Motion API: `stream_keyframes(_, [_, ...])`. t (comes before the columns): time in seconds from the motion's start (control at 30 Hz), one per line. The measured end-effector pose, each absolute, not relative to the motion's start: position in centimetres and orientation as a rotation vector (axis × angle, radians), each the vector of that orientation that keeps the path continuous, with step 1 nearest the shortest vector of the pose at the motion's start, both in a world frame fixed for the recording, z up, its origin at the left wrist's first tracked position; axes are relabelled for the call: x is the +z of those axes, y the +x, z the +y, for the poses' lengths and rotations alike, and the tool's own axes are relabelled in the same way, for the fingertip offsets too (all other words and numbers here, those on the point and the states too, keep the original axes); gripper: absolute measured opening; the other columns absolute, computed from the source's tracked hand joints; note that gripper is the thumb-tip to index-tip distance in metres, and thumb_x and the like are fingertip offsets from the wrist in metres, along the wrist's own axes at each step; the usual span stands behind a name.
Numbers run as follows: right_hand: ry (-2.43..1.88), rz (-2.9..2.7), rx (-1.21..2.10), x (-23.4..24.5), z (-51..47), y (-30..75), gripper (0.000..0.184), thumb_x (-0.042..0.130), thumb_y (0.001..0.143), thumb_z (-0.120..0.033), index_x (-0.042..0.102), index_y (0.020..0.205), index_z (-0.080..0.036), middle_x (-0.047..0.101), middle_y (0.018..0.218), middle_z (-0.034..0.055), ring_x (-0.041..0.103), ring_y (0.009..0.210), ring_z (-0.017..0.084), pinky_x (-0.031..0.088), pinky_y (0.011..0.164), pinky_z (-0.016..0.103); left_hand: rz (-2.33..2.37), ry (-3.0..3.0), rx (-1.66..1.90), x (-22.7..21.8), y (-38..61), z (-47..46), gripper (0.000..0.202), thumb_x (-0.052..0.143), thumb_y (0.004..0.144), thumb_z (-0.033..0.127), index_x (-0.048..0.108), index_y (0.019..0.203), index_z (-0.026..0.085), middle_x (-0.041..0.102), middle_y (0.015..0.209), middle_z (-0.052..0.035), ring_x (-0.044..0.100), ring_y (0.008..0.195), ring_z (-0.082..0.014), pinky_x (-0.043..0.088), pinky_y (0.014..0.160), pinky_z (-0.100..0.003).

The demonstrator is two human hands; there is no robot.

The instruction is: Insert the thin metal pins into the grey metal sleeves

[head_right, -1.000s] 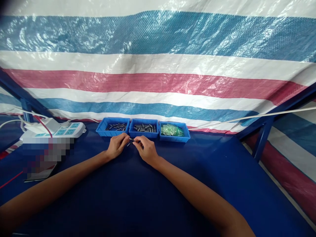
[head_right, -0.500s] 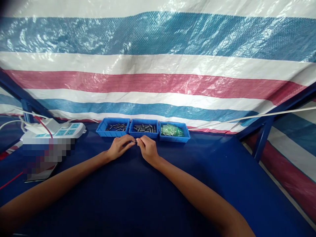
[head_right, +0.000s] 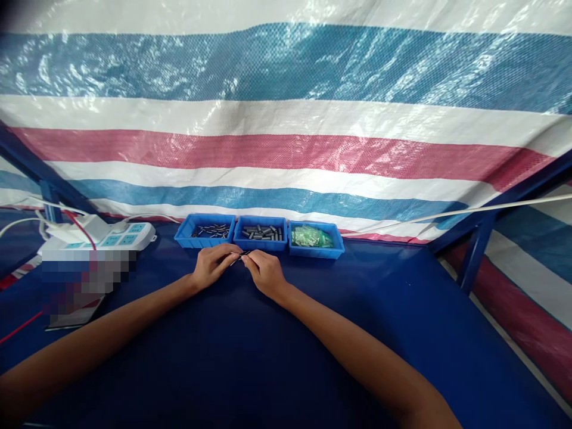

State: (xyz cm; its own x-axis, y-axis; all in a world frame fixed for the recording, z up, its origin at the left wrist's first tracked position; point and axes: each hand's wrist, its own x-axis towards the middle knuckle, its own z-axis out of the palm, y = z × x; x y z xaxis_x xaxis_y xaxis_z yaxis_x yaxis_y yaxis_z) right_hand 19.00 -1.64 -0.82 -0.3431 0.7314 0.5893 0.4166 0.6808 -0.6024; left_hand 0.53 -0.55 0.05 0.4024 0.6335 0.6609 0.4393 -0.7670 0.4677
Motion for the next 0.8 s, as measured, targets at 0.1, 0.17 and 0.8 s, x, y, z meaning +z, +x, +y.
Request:
stream_keyframes(0.1, [-0.947, -1.986, 0.435, -0.8, -1.6, 19.0, 0.039, 0.041, 0.095, -0.031, 0.051, 0.060, -0.018, 0.054, 0.057, -0.0006, 0.052, 0.056, 0.012, 0.038, 0.060, 0.025, 0.931, 2.388, 1.323, -0.2, 0.5, -0.6, 0.017, 0.050, 0.091, 0.021, 0.062, 0.102, 0.017, 0.069, 0.098, -0.0053, 0.063, 0.068, -0.0096, 0.050, 0.066, -0.020])
stream_keyframes(0.17, [-0.989, -1.959, 0.410, -0.8, -1.5, 19.0, 0.041, 0.040, 0.095, -0.031, 0.049, 0.056, -0.018, 0.050, 0.053, -0.0012, 0.050, 0.052, 0.011, 0.036, 0.058, 0.025, 0.949, 2.325, 1.340, -0.4, 0.5, -0.6, 0.020, 0.046, 0.093, 0.020, 0.060, 0.106, 0.018, 0.069, 0.102, -0.0056, 0.057, 0.053, -0.0052, 0.047, 0.056, -0.018])
stream_keyframes(0.8, [-0.819, -1.997, 0.425, -0.8, -1.8, 18.9, 0.019, 0.046, 0.093, -0.029, 0.061, 0.098, -0.019, 0.060, 0.086, 0.0053, 0.053, 0.063, 0.013, 0.045, 0.064, 0.026, 0.954, 2.427, 1.298, -1.6, 0.2, -0.2, 0.026, 0.046, 0.093, 0.030, 0.049, 0.113, 0.015, 0.062, 0.068, 0.0014, 0.059, 0.055, -0.0095, 0.046, 0.056, -0.019])
